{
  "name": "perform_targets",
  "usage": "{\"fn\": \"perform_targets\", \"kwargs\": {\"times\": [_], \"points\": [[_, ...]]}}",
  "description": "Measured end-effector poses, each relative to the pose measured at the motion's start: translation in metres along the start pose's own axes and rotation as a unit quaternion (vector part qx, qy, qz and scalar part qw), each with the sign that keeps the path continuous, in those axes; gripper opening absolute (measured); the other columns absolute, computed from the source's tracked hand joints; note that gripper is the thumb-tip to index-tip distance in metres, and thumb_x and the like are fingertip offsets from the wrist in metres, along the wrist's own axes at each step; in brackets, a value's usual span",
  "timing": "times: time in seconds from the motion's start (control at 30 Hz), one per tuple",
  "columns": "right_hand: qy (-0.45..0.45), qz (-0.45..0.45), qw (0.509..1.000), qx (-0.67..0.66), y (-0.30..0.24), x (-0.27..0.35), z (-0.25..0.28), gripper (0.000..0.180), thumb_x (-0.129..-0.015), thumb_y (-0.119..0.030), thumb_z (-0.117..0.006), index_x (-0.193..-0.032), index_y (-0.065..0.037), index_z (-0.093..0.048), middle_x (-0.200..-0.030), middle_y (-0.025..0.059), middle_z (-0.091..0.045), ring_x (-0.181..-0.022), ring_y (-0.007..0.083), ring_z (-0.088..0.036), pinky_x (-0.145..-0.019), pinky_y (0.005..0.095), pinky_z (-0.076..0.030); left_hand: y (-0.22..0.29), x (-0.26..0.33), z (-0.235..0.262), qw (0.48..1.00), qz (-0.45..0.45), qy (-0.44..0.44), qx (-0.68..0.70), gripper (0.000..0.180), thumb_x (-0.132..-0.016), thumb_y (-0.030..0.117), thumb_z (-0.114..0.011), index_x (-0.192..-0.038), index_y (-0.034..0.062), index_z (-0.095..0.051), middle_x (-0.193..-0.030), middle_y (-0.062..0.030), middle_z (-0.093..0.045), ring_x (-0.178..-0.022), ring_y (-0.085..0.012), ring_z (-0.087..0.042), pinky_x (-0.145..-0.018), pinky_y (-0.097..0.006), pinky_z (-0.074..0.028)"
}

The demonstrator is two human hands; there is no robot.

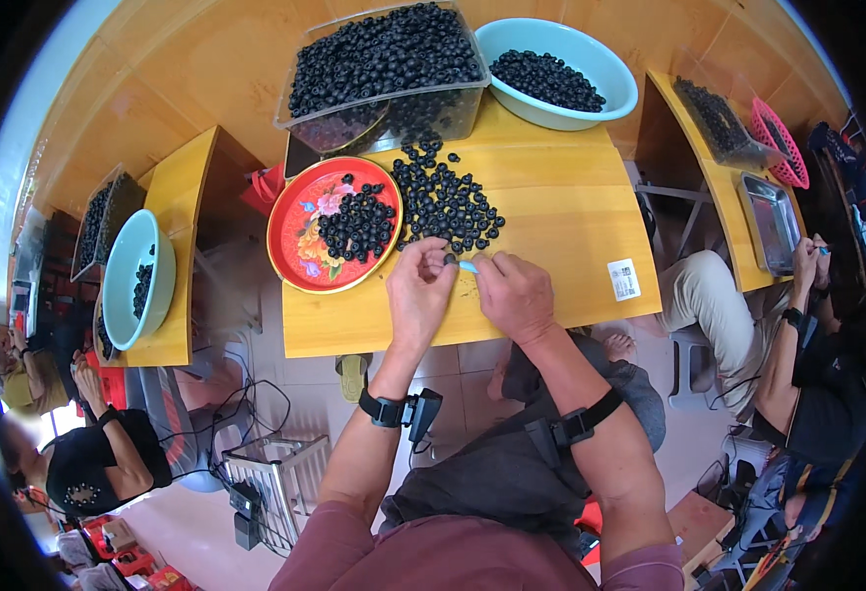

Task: Sorting small black spherical components by hand and with a small plastic tool at a workstation.

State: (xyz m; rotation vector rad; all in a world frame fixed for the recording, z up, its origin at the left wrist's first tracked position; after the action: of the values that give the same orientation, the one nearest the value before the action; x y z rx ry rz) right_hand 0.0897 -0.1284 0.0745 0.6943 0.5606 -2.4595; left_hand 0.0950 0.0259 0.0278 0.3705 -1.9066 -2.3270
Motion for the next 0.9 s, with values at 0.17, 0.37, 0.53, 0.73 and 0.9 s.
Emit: {"fn": "perform_targets", "kwargs": {"times": [0.17, 0.37, 0.53, 0.73, 0.9], "points": [[0.012, 0.001, 1.0, -0.002, -0.001, -0.001, 0.003, 0.007, -0.086, -0.013, -0.07, -0.092, -0.009, -0.071, -0.071, 0.005, -0.056, -0.067, 0.0231, -0.065, -0.057, 0.0385, -0.053, 0.002, 0.001, -0.002, 1.0, 0.002, -0.009, -0.001, 0.033, -0.089, -0.007, -0.075, -0.12, -0.0004, -0.067, -0.096, -0.0017, -0.067, -0.085, -0.0078, -0.063, -0.079, -0.023, -0.055], [0.008, -0.003, 1.0, 0.004, 0.001, 0.002, 0.0, 0.008, -0.086, -0.012, -0.069, -0.093, -0.008, -0.071, -0.072, 0.0055, -0.057, -0.068, 0.0235, -0.066, -0.057, 0.0387, -0.054, 0.0, 0.001, -0.003, 1.0, 0.003, -0.016, -0.006, 0.033, -0.09, -0.006, -0.076, -0.12, 0.0001, -0.066, -0.096, -0.001, -0.066, -0.084, -0.0073, -0.063, -0.079, -0.023, -0.054], [0.006, -0.02, 1.0, -0.007, 0.003, 0.002, -0.003, 0.012, -0.086, -0.011, -0.069, -0.097, -0.008, -0.072, -0.074, 0.0057, -0.059, -0.07, 0.0238, -0.068, -0.06, 0.0388, -0.056, -0.01, 0.002, 0.001, 0.995, 0.015, -0.02, 0.1, 0.032, -0.091, -0.007, -0.076, -0.121, 0.0002, -0.065, -0.098, -0.0012, -0.066, -0.086, -0.0067, -0.063, -0.08, -0.022, -0.053], [-0.004, -0.023, 1.0, 0.014, 0.008, 0.005, -0.007, 0.014, -0.086, -0.011, -0.068, -0.099, -0.008, -0.072, -0.076, 0.0055, -0.061, -0.072, 0.0235, -0.069, -0.061, 0.0389, -0.057, -0.007, 0.003, 0.001, 0.987, 0.021, -0.011, 0.159, 0.033, -0.092, -0.007, -0.076, -0.122, -0.001, -0.066, -0.097, -0.0023, -0.067, -0.087, -0.0076, -0.066, -0.08, -0.021, -0.055], [0.003, -0.044, 0.999, -0.005, 0.008, 0.002, -0.001, 0.011, -0.088, -0.012, -0.067, -0.098, -0.008, -0.072, -0.076, 0.0059, -0.063, -0.073, 0.024, -0.07, -0.06, 0.0394, -0.057, -0.008, 0.002, 0.001, 0.988, 0.012, -0.012, 0.151, 0.031, -0.092, -0.008, -0.075, -0.121, -0.001, -0.067, -0.103, -0.0028, -0.066, -0.09, -0.0072, -0.064, -0.083, -0.021, -0.053]]}}
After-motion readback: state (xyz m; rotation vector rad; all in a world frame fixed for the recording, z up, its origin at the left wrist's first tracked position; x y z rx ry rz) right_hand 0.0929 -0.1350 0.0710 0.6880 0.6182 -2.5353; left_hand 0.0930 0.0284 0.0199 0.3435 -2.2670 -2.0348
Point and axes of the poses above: each hand's wrist, its own x-axis away from the middle knuckle, its own z-axis out of the back of the hand, y = z × x, the point moved 8 cm from there along -x, towards the middle knuckle
